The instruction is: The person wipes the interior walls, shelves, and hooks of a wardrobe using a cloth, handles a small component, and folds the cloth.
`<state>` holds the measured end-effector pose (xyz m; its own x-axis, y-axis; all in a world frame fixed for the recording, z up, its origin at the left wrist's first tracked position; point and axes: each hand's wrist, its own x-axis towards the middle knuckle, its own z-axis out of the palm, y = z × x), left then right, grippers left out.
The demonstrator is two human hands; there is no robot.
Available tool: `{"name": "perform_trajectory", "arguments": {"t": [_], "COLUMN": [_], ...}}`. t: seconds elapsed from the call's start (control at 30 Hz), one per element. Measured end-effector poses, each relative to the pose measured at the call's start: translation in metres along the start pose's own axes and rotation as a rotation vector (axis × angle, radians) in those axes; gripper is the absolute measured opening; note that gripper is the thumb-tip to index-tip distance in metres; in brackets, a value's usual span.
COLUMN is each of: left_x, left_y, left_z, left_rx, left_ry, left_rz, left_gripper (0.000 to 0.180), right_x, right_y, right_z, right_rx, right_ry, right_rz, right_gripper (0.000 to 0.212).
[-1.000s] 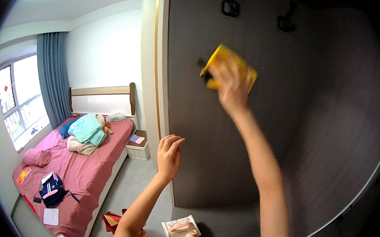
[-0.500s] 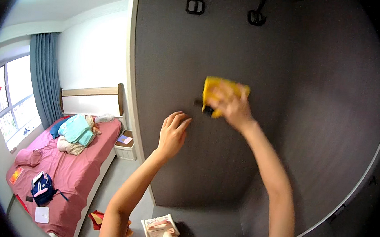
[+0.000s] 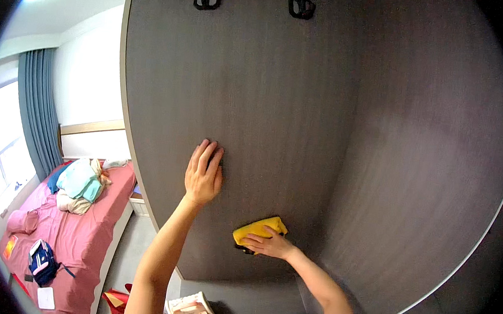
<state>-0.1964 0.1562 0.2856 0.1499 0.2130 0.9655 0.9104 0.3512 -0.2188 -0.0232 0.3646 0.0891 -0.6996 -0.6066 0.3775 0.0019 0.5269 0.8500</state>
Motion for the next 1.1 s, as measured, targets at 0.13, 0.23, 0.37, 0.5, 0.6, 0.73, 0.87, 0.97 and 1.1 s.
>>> {"name": "perform_trajectory", "arguments": {"t": [0.13,0.23,0.37,0.5,0.6,0.73,0.87,0.97,1.1], "left_x": [-0.003,-0.005,-0.006,-0.003,-0.002,-0.002,-0.004,-0.006,-0.005], "left_y": [0.000,-0.006,-0.005,0.000,0.002,0.003,0.000,-0.001,-0.003], "left_z": [0.000,0.001,-0.003,-0.005,0.001,0.002,-0.002,-0.005,0.001], "left_rx": [0.034,0.035,0.083,0.030,0.043,0.087,0.098,0.113,0.120], "left_ry": [-0.019,-0.011,-0.017,-0.016,-0.015,-0.025,-0.026,-0.044,-0.001], "left_rz": [-0.021,-0.007,0.007,-0.010,-0.008,-0.001,-0.015,-0.015,0.019], "left_gripper": [0.044,0.044,0.047,0.047,0.048,0.048,0.047,0.048,0.047], "right_x": [0.017,0.069,0.115,0.114,0.058,-0.056,-0.066,-0.032,0.039], "right_y": [0.052,0.157,0.264,0.204,0.069,-0.081,-0.057,0.030,0.218], "right_z": [-0.022,-0.055,-0.116,-0.072,-0.001,0.025,0.004,-0.017,-0.069], "right_rx": [0.069,-0.215,-0.022,-0.068,-0.047,0.158,0.394,0.114,-0.099], "right_ry": [0.177,0.250,0.410,0.514,0.486,-0.149,-0.084,0.129,0.419], "right_rz": [0.040,0.203,0.708,0.781,0.686,0.277,0.327,0.530,0.889], "right_gripper": [0.042,0.042,0.049,0.039,0.036,0.049,0.048,0.051,0.038]}}
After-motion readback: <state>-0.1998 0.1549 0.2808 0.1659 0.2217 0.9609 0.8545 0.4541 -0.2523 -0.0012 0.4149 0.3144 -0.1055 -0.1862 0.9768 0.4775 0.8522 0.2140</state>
